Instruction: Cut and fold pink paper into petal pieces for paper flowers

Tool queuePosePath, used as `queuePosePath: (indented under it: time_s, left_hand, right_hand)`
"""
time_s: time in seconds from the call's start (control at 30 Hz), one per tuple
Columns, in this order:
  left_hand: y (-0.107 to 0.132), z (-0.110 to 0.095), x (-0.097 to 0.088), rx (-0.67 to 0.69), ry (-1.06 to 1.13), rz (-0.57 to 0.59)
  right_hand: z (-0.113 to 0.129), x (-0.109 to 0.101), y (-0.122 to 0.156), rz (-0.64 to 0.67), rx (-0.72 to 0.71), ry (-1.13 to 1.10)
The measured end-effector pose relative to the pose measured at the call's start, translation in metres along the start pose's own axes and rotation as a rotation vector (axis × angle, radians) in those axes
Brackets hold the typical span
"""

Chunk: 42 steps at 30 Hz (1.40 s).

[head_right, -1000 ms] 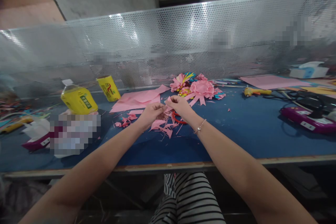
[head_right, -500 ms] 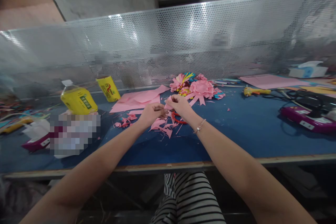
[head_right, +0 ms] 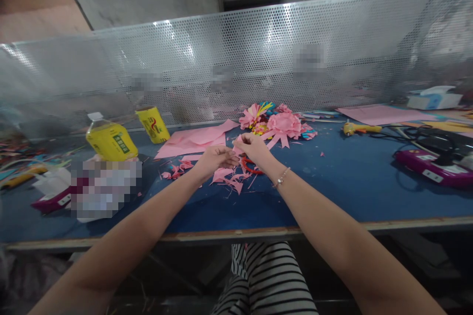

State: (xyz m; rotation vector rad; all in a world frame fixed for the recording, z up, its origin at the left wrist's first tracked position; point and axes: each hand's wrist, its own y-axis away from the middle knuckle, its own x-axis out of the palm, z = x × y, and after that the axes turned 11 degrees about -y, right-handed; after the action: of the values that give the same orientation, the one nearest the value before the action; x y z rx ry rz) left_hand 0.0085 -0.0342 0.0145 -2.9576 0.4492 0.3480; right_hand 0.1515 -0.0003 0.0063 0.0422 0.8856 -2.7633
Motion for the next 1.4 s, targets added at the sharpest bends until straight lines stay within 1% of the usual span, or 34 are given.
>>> queuePosePath:
  time_s: [0.23,0.37,0.47,0.53,0.57,0.67,0.73,0.8,0.87,0.97,1.07,1.23,1.3,1.4]
  left_hand:
    - [0.0,0.002,0.0,-0.049,0.091,0.047]
    - [-0.002,0.002,0.001,-0.07,0.101,0.009]
    - [-0.002,0.001,0.002,-0.051,0.042,-0.021]
    - [-0.001,0.001,0.002,0.013,-0.051,-0.053]
    - [-0.001,0.001,0.002,0.068,-0.122,-0.081]
    - [0.0,0.002,0.001,0.282,-0.393,-0.205]
    - [0.001,0.003,-0.001,0.394,-0.538,-0.262]
    - [0.001,0.003,-0.002,0.448,-0.617,-0.288]
    - [0.002,0.003,-0.004,0.458,-0.632,-0.302]
    - [0.002,0.005,-0.004,0.421,-0.533,-0.319]
    - [0.002,0.004,-0.003,0.335,-0.359,-0.318]
    - [-0.001,0.0,-0.002,0.182,-0.053,-0.252]
    - [-0.003,0.001,-0.003,0.137,0.036,-0.239]
    - [-0.004,0.002,-0.004,0.072,0.142,-0.22]
  right_hand:
    - [0.003,0.0,0.001,-0.012,0.057,-0.01]
    - [0.004,0.001,0.002,-0.037,0.089,-0.048]
    - [0.005,0.002,0.002,-0.061,0.127,-0.103]
    - [0.006,0.003,0.002,-0.093,0.161,-0.168]
    - [0.007,0.003,0.002,-0.114,0.178,-0.201]
    - [0.011,0.004,0.003,-0.159,0.218,-0.261]
    - [0.013,0.004,0.003,-0.159,0.227,-0.29]
    - [0.015,0.005,0.003,-0.16,0.238,-0.331]
    - [0.015,0.005,0.003,-0.17,0.245,-0.372]
    - [0.015,0.006,0.003,-0.17,0.242,-0.409]
    - [0.017,0.007,0.004,-0.164,0.254,-0.426]
    - [0.021,0.008,0.005,-0.166,0.289,-0.519]
    - [0.021,0.008,0.005,-0.167,0.284,-0.547]
    - [0.018,0.009,0.004,-0.146,0.276,-0.526]
